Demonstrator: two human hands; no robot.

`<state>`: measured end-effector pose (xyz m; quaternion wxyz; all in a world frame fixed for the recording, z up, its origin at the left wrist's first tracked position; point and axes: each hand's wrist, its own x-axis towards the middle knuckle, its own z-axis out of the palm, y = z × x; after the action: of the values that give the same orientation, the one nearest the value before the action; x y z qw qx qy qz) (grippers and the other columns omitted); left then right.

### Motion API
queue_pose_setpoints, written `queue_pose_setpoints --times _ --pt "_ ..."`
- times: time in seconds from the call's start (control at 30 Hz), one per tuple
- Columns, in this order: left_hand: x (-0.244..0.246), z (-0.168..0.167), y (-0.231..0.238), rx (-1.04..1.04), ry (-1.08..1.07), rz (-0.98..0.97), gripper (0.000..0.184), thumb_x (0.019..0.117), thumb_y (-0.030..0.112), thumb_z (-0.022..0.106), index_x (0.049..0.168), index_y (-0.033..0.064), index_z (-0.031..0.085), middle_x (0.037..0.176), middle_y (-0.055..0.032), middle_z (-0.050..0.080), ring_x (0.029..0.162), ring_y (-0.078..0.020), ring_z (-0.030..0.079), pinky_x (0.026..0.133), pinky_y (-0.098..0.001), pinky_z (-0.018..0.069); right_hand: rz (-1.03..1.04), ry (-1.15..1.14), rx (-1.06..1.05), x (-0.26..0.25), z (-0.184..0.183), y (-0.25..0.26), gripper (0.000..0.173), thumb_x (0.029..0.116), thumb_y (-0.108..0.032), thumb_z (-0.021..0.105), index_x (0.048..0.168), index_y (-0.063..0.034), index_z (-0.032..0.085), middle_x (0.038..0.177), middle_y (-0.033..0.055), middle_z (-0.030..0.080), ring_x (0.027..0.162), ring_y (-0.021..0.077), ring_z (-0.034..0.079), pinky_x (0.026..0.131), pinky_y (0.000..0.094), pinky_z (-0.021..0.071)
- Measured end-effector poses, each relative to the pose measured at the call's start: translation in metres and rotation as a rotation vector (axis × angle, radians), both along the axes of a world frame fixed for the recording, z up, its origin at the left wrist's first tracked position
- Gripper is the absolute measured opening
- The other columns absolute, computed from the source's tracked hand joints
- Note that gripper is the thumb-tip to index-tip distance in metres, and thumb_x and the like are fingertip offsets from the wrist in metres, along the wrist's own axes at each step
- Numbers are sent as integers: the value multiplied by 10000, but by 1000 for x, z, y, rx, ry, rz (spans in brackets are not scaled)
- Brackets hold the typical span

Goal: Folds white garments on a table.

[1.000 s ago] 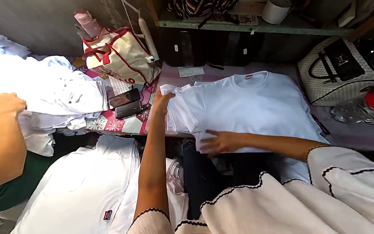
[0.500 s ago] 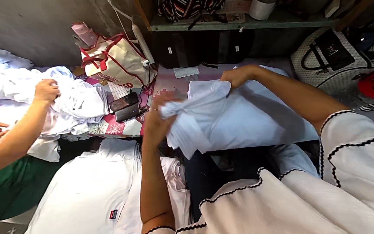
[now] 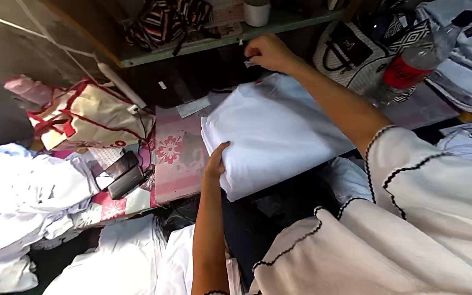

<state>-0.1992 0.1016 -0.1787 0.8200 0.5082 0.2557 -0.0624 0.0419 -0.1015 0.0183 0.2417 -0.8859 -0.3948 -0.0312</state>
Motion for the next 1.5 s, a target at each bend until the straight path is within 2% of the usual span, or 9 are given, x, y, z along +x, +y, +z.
queue_pose_setpoints --times 0.2,0.43,0.57,0.7,0.83,0.97,1.17,1.3,1.5 --pt "22 4 10 75 25 80 332 1068 287 511 1317 71 551 1081 -101 704 960 -182 701 823 -387 600 -557 485 15 6 -135 -195 566 1047 -391 585 1313 109 586 1272 365 602 1223 518 569 1041 700 412" --pt "66 31 22 161 -175 185 326 939 147 626 1260 136 573 1053 -37 716 918 -145 713 777 -359 616 -494 917 581 -7 -149 -189 428 960 -184 719 1336 -16 603 1193 151 690 1038 191 684 938 391 569" --pt "68 3 28 93 -165 210 264 971 132 572 1234 131 566 1027 -47 714 899 -152 712 768 -364 615 -534 1009 523 13 -174 -194 475 984 -266 690 1375 -24 568 1228 155 669 1071 198 663 950 396 548" --pt "83 -5 31 723 -217 374 724 885 45 630 1548 54 338 1410 -174 555 1196 -230 597 949 -421 538 -622 536 227 12 -165 -178 698 934 -222 756 1482 75 443 1412 344 526 1321 488 512 1097 649 402" --pt "80 55 -33 1476 -476 278 690 973 104 566 1554 -110 263 1647 -309 206 1551 -404 203 1258 -516 204 -485 -15 187 -46 -114 -126 643 1020 -205 604 1555 55 359 1591 272 385 1502 411 347 1232 571 279" --pt "104 -4 -56 1810 -329 -158 577 1077 433 392 1589 166 403 1679 -124 293 1569 -393 175 1197 -741 58 -351 -183 40 6 -218 -102 575 1102 -368 370 1592 -67 378 1672 134 317 1575 337 201 1242 676 70" --pt "91 -15 9 1571 87 -139 639 1107 362 332 1626 11 208 1683 -274 136 1557 -465 144 1208 -708 119 -424 67 -149 -28 -226 -150 593 1113 -387 322 1615 -72 324 1696 121 258 1587 322 160 1259 633 76" --pt "45 3 -22 1516 55 1 510 1094 183 391 1530 -83 381 1379 -351 568 1287 -493 564 1107 -595 405 -527 -12 -127 -114 -224 -195 553 1107 -371 369 1571 -73 414 1657 128 349 1524 381 316 1148 688 294" --pt "51 6 -21 1007 39 159 750 954 272 728 1517 -59 358 1420 -279 535 1270 -303 582 1071 -441 483 -709 310 -8 -81 -198 -196 767 1036 -541 502 1601 -51 327 1438 346 496 1280 531 525 1013 684 436"
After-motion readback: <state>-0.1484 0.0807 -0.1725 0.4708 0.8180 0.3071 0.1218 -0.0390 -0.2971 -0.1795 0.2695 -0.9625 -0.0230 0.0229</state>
